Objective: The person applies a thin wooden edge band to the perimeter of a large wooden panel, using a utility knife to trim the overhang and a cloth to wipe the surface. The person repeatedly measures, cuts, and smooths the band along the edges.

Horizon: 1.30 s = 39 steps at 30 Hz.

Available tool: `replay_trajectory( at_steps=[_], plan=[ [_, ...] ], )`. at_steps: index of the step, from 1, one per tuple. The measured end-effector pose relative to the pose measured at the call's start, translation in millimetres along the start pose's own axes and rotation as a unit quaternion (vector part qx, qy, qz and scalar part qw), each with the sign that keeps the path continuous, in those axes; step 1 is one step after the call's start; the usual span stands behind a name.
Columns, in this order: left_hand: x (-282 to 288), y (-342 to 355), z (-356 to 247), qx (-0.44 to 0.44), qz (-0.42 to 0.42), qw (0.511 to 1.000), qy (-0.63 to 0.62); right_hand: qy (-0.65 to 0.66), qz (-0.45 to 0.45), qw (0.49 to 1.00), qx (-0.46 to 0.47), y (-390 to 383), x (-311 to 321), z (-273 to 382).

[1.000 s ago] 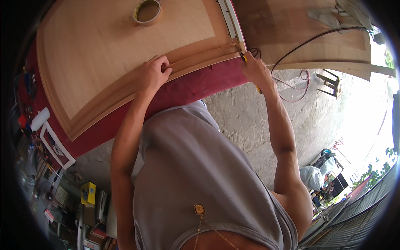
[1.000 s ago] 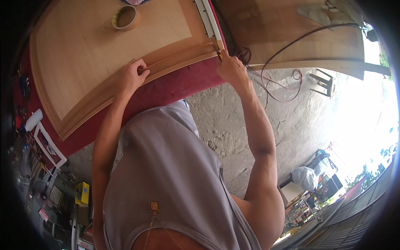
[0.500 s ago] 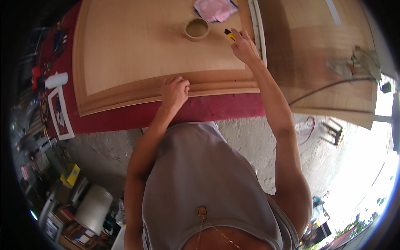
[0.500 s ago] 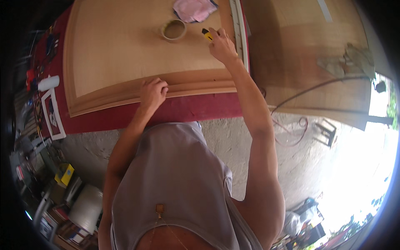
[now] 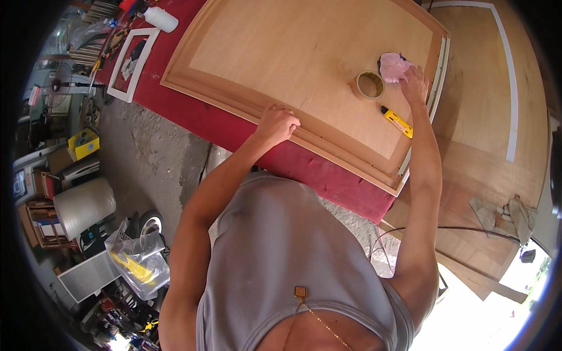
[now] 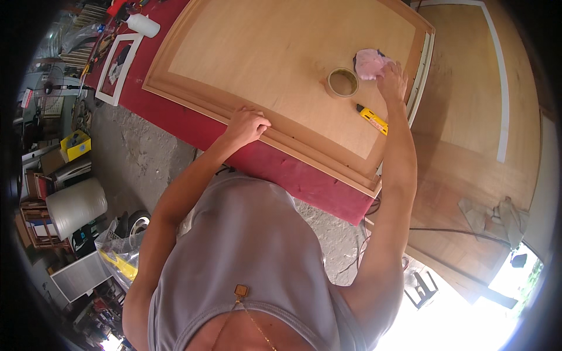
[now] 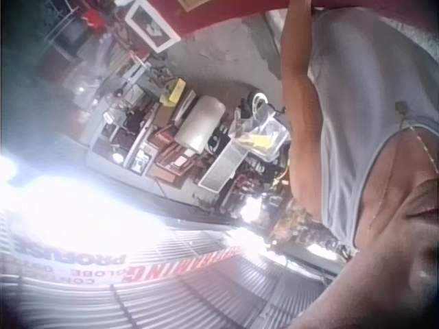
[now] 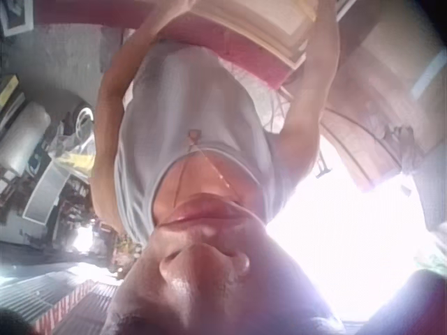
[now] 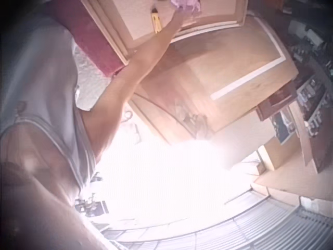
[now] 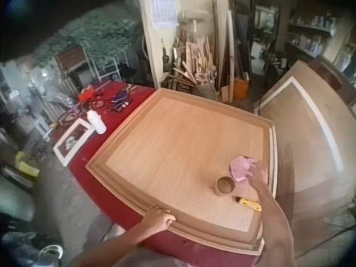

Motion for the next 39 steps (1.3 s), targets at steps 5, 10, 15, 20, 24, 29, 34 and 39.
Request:
replay_trajectory(
  at_steps=[5,10,15,20,24,29,34,39],
  plan=[
    [36,-9,51,0.006,-0.115,0.990,-0.084,0.254,-0.151,0.941,-0.166,2,108,9],
    [75,-44,80,0.087,-0.092,0.992,-0.026,0.313,-0.096,0.944,0.039,-106,186,154],
    [45,-56,36,-0.079,-0.060,0.993,-0.061,0.231,0.141,0.962,-0.035,-187,168,281],
    [38,-58,46,-0.099,-0.076,0.990,-0.071,0.157,0.113,0.972,-0.132,-178,162,287],
    [36,-58,50,-0.107,-0.084,0.989,-0.065,0.187,0.117,0.956,-0.191,-186,149,278],
    [31,-57,50,-0.116,-0.114,0.985,-0.055,0.160,0.114,0.969,-0.148,-179,150,283],
    [30,-61,55,-0.132,-0.131,0.982,-0.046,0.120,0.153,0.973,-0.123,-182,153,266],
    [30,-61,52,-0.133,-0.148,0.979,-0.039,0.063,0.146,0.983,-0.095,-218,154,199]
  ],
)
Point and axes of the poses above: each hand's wrist, its own y-axis towards the middle knuckle, its own x-axis out of the back of the hand, z = x × y, the point moved 5 cm from there along y, towards the middle knuckle, and after that the axes turned 15 degrees about -y, right-handed, at the moved point
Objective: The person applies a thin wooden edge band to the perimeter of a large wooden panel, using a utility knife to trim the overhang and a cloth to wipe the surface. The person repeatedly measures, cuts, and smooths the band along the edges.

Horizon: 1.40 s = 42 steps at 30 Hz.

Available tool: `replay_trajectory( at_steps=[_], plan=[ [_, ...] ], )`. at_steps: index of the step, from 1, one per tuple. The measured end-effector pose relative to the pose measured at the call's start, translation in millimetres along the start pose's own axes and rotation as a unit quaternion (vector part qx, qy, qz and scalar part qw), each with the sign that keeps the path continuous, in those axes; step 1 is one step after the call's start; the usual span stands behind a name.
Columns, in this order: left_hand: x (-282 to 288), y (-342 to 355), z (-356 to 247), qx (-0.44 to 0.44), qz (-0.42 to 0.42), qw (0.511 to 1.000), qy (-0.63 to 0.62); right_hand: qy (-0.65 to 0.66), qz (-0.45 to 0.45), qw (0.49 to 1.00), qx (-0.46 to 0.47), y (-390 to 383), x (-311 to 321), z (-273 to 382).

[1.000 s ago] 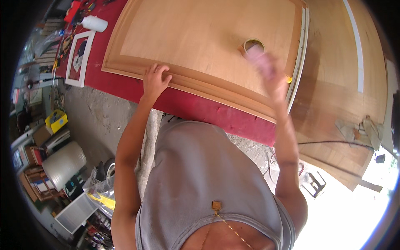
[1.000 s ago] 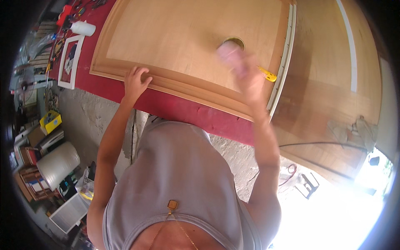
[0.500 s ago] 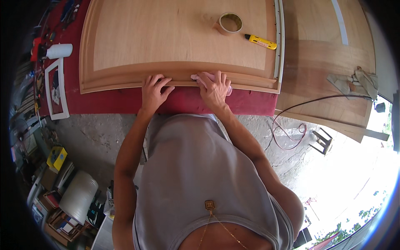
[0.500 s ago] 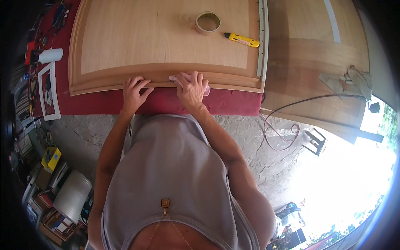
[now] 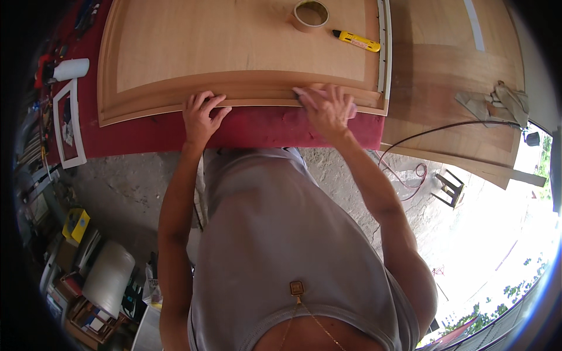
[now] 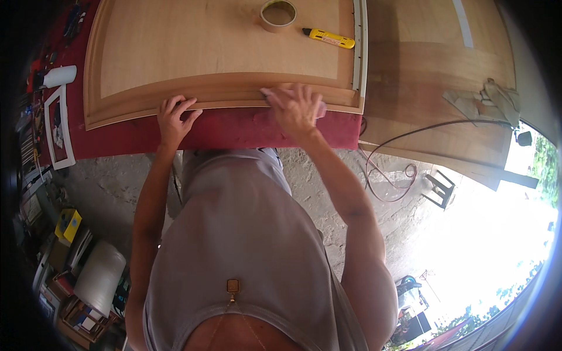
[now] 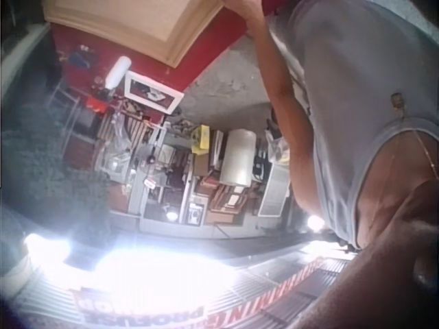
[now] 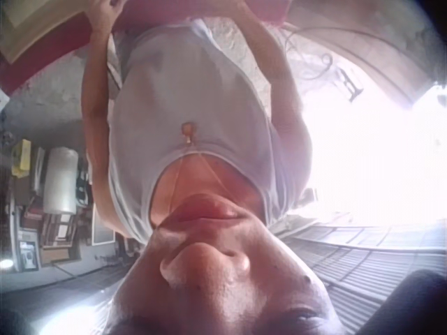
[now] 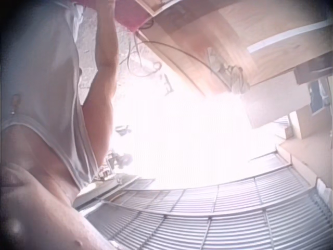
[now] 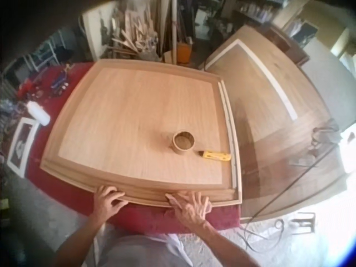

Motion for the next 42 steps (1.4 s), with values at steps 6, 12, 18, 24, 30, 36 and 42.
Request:
replay_trajectory(
  at_steps=[6,12,18,24,30,36,42],
  plan=[
    [9,-10,10,0.037,-0.010,0.999,-0.007,-0.097,0.039,0.995,-0.001,-26,8,-92],
    [128,-69,112,0.145,-0.179,0.961,0.155,-0.222,0.112,0.967,-0.054,-42,2,-148],
    [225,-122,252,0.437,-0.254,0.863,0.020,-0.147,0.103,0.981,-0.071,-18,-13,-70],
    [246,-137,303,0.461,-0.234,0.840,-0.165,-0.053,0.032,0.998,-0.002,20,-17,74],
    [247,-125,284,0.438,-0.240,0.844,-0.195,0.040,0.041,0.998,-0.009,60,-16,218],
    [242,-133,286,0.406,-0.228,0.856,-0.226,0.103,0.049,0.993,0.031,91,-24,332],
    [241,-130,279,0.385,-0.249,0.837,-0.298,0.128,0.064,0.984,0.104,124,-32,435]
  ],
)
Point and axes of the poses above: each hand's wrist, its own y-axis towards the middle knuckle, its own x-axis out of the back of the hand, z = x × y, the point moved 5 cm from there along y, towards the middle knuckle, and after that the axes turned 15 degrees about -y, right-handed, at the moved point
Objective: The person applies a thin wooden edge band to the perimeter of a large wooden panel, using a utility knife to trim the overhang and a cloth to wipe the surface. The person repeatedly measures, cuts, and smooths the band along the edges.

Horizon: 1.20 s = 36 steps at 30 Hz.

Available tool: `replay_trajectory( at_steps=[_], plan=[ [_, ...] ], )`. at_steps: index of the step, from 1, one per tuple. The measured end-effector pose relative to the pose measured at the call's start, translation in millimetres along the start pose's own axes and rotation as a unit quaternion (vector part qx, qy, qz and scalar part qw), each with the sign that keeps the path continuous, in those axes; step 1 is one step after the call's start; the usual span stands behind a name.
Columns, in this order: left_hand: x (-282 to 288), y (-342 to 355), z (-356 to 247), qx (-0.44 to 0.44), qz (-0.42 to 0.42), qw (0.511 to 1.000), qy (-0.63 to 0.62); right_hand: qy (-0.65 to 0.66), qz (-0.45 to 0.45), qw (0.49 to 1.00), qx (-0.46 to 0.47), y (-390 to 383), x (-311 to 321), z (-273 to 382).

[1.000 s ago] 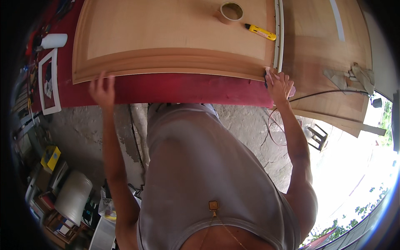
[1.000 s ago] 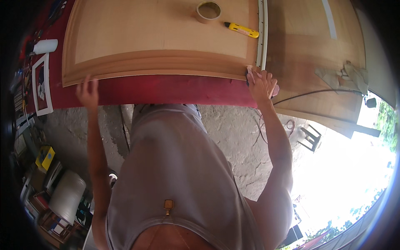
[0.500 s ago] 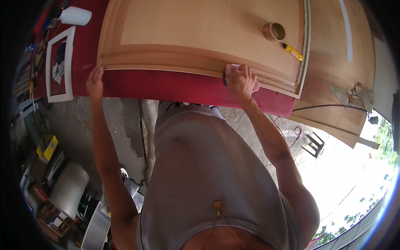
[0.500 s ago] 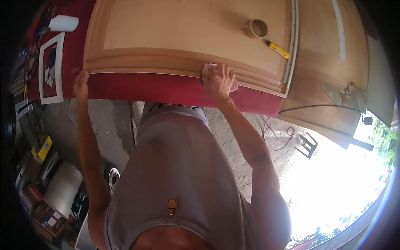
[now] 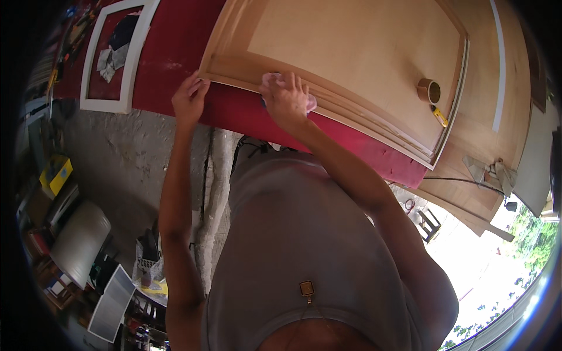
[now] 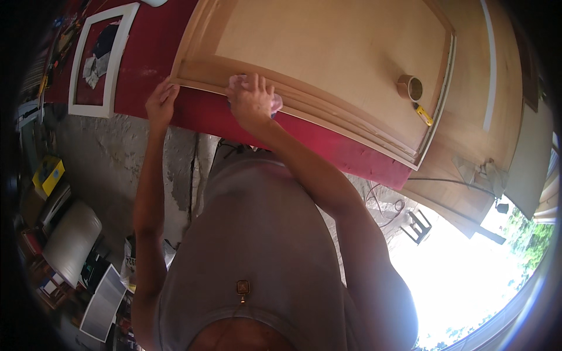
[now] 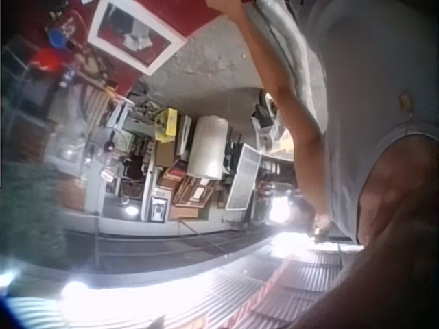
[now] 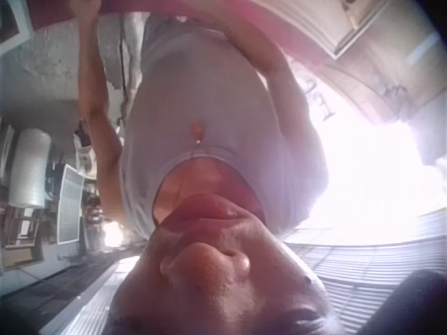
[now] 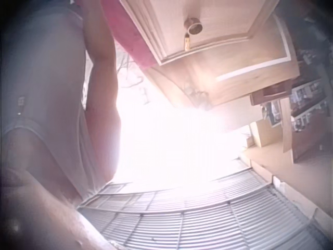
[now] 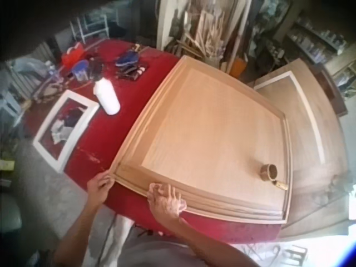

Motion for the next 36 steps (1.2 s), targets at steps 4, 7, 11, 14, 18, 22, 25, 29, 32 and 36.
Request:
replay_trajectory(
  at_steps=[4,7,11,14,18,22,25,29,32,36],
  plan=[
    [-1,1,3,-0.011,0.002,1.000,-0.013,-0.002,-0.009,0.999,0.041,31,-16,52],
    [-1,1,1,-0.016,0.011,1.000,-0.008,-0.004,0.015,0.997,0.076,52,-14,84],
    [-1,0,-1,-0.014,0.017,0.999,0.025,-0.016,0.011,0.997,0.079,62,-18,99],
    [-9,-5,-18,-0.190,-0.019,0.949,0.252,-0.056,0.014,0.991,0.117,57,-9,90],
    [-57,-23,-45,-0.335,0.029,0.906,0.256,-0.098,0.024,0.984,0.145,25,10,26],
    [-107,-41,-44,-0.323,0.170,0.878,0.310,-0.181,0.023,0.978,0.102,-30,37,-73],
    [-111,-43,-35,-0.336,0.161,0.851,0.370,-0.167,0.062,0.983,0.034,-73,64,-152],
    [-108,-42,-35,-0.338,0.154,0.851,0.372,-0.180,0.111,0.976,-0.046,-127,99,-242],
    [-107,-40,-38,-0.329,0.154,0.853,0.375,-0.207,0.119,0.967,-0.092,-165,109,-310],
    [-105,-37,-34,-0.308,0.146,0.854,0.392,-0.253,0.139,0.943,-0.162,-217,115,-405]
  ],
)
Point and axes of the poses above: each hand's wrist, its own y-axis towards the middle knuckle, its own x-axis out of the back of the hand, z = x × y, the point moved 5 cm from there along y, towards the middle knuckle, and after that the axes turned 15 degrees about -y, right-handed, at the moved point
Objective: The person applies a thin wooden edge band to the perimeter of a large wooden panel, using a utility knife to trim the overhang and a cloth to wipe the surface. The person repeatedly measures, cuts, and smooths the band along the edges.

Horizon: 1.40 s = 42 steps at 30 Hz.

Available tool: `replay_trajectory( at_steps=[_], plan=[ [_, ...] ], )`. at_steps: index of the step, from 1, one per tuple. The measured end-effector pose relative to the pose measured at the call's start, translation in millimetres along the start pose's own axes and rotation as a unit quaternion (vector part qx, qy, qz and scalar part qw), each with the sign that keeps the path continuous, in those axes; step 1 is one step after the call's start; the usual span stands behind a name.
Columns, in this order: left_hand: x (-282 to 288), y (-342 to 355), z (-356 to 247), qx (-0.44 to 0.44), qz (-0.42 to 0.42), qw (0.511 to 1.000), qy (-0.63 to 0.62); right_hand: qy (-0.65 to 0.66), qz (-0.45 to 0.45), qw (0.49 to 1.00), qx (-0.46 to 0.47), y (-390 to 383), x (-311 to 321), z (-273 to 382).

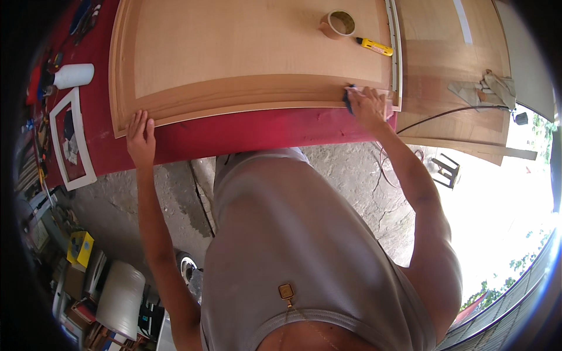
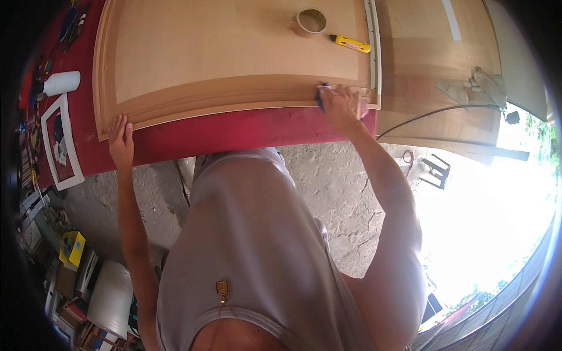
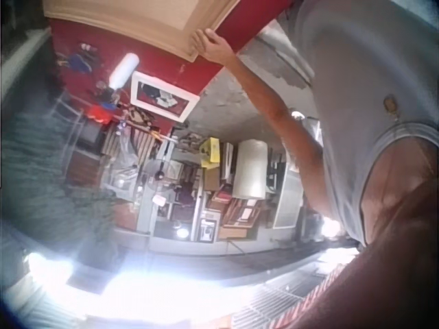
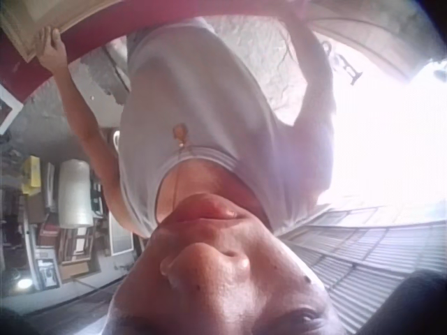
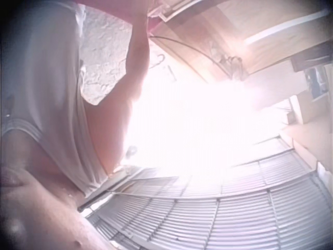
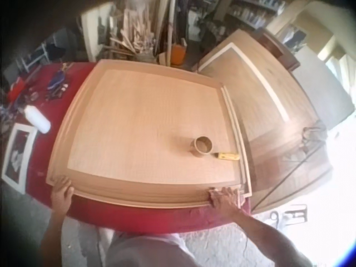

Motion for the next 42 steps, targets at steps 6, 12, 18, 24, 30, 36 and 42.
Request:
replay_trajectory(
  at_steps=[6,12,18,24,30,36,42],
  plan=[
    [-2,-1,17,0.061,0.014,0.998,-0.032,-0.063,0.013,0.996,-0.069,-15,-49,-112],
    [-5,0,20,0.076,0.036,0.995,-0.044,-0.002,-0.017,0.994,-0.108,-20,-73,-118],
    [-11,-2,16,0.055,0.029,0.998,-0.011,0.074,0.009,0.995,-0.064,3,-39,-22],
    [-14,-5,9,0.041,-0.004,0.998,-0.040,0.155,-0.122,0.975,0.102,29,41,151],
    [-5,-9,3,0.192,-0.119,0.909,-0.351,0.209,-0.143,0.937,0.242,62,104,306],
    [27,-20,40,0.188,-0.318,0.886,-0.280,0.195,-0.190,0.902,0.335,91,159,431],
    [24,-21,69,0.298,-0.285,0.838,-0.357,0.184,-0.221,0.882,0.372,110,195,511]
  ],
)
Point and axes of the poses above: each hand's wrist, its own y-axis towards the middle knuckle, its own x-axis out of the back of the hand, z = x × y, the point moved 5 cm from there along y, towards the middle knuckle, and after that the axes turned 15 degrees about -y, right-handed, at the moved point
